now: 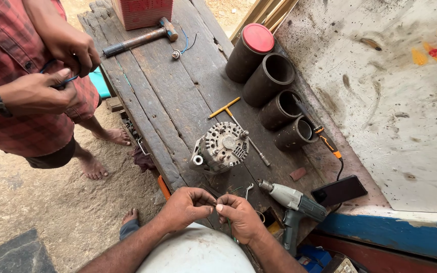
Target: The person is repairing a vehicle alternator by connecting wires and assembling components at a workbench.
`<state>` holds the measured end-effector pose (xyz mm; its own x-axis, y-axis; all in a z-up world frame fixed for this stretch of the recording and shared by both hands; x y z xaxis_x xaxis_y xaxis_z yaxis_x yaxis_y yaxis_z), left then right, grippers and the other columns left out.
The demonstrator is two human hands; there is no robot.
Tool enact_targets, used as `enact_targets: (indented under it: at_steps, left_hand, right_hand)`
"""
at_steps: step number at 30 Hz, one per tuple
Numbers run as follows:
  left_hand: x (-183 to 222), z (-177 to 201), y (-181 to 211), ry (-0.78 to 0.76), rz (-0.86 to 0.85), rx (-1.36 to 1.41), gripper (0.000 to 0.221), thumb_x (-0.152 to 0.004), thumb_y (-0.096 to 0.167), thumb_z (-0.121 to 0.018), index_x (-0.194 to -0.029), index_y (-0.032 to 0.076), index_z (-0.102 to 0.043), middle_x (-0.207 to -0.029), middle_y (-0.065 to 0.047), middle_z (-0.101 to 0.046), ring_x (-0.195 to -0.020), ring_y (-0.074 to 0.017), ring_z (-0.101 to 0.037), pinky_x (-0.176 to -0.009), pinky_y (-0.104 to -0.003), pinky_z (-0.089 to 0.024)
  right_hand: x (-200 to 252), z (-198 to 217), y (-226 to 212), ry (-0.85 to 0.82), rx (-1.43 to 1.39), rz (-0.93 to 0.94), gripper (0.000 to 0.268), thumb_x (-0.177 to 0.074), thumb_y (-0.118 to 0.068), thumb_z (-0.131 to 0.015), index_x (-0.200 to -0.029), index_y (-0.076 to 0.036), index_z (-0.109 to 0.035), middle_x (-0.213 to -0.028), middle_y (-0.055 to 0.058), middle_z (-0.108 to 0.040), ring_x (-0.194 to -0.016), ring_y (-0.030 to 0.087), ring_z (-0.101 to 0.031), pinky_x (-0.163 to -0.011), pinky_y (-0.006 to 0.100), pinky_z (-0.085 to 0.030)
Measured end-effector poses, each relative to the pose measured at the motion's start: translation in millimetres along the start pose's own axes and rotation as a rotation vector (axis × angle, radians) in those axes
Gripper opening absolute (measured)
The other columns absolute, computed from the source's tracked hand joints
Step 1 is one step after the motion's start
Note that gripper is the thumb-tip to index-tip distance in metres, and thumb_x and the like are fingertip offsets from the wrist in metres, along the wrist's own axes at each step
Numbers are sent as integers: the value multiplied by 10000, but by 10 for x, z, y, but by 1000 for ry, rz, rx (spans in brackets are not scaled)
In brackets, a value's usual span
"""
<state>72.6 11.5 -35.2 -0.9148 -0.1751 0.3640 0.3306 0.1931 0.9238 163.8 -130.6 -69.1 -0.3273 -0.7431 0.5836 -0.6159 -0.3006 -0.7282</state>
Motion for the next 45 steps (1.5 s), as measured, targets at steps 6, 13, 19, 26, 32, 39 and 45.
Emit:
enact_targets:
  at_steps: [6,13,19,26,32,39,45]
  left_hand:
    - [-52,0,-194,20,-24,207,219,-877,179,-772,-1016,10,-776,-875,-73,-771,-787,-117,-702,-733,-268,-597]
    - [-186,293,-221,175,-61,454,138,-971,176,-589,-1015,46,-611,-1005,-33,-764,-885,-91,-710,-715,-266,-581]
    - [-463,378,-541,147,-22,613,184,-1041,211,-534,-1078,34,-568,-889,-114,-720,-800,-159,-706,-588,-252,-548]
    - [-598,442,-536,149,96,598,209,-1010,202,-585,-1095,14,-614,-885,-97,-707,-789,-160,-722,-653,-273,-609]
    - [-828,478,-417,192,-18,631,206,-977,144,-640,-1126,3,-641,-890,-75,-720,-791,-130,-705,-679,-271,-618]
    - [-975,530,-269,210,-54,439,175,-955,128,-675,-1083,8,-673,-897,-49,-743,-798,-94,-722,-677,-252,-621]
    - [-978,628,-103,248,-66,310,161,-936,149,-701,-1051,41,-731,-909,-28,-762,-794,-78,-722,-678,-252,-631]
  right_hand:
    - [-55,-19,0,-30,8,30,212,-912,-164,-784,-1045,-22,-699,-905,44,-699,-796,115,-609,-740,287,-510]
    - [13,-310,-1182,345,908,637,207,-913,-182,-742,-1077,-56,-739,-978,92,-744,-889,197,-710,-783,345,-574]
    - [-295,-720,-1681,553,1358,863,212,-885,-210,-769,-1007,-43,-721,-985,147,-723,-885,326,-704,-770,418,-550]
    - [-630,-518,-1511,640,1456,587,263,-890,-284,-801,-913,-46,-693,-901,125,-713,-817,309,-707,-726,426,-544]
    - [-463,-761,-1620,494,1344,828,220,-860,-132,-746,-1053,-32,-707,-994,139,-704,-896,309,-701,-767,415,-552]
    - [-585,-446,-1505,599,1359,643,256,-834,-199,-827,-1014,-49,-722,-1004,133,-710,-903,279,-700,-802,377,-557]
    - [-509,-701,-1626,484,1363,789,262,-833,-124,-775,-1079,-43,-734,-1049,141,-711,-946,294,-706,-830,381,-561]
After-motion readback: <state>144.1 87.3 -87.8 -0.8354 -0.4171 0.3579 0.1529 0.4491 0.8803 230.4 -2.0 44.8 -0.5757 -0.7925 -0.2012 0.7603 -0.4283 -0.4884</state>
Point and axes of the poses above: each hand's wrist, its own x-axis away from the middle knuckle, its own z-axis out of the back of the hand, y = z × x, the point moved 8 cm from there along -x, towards the middle knuckle
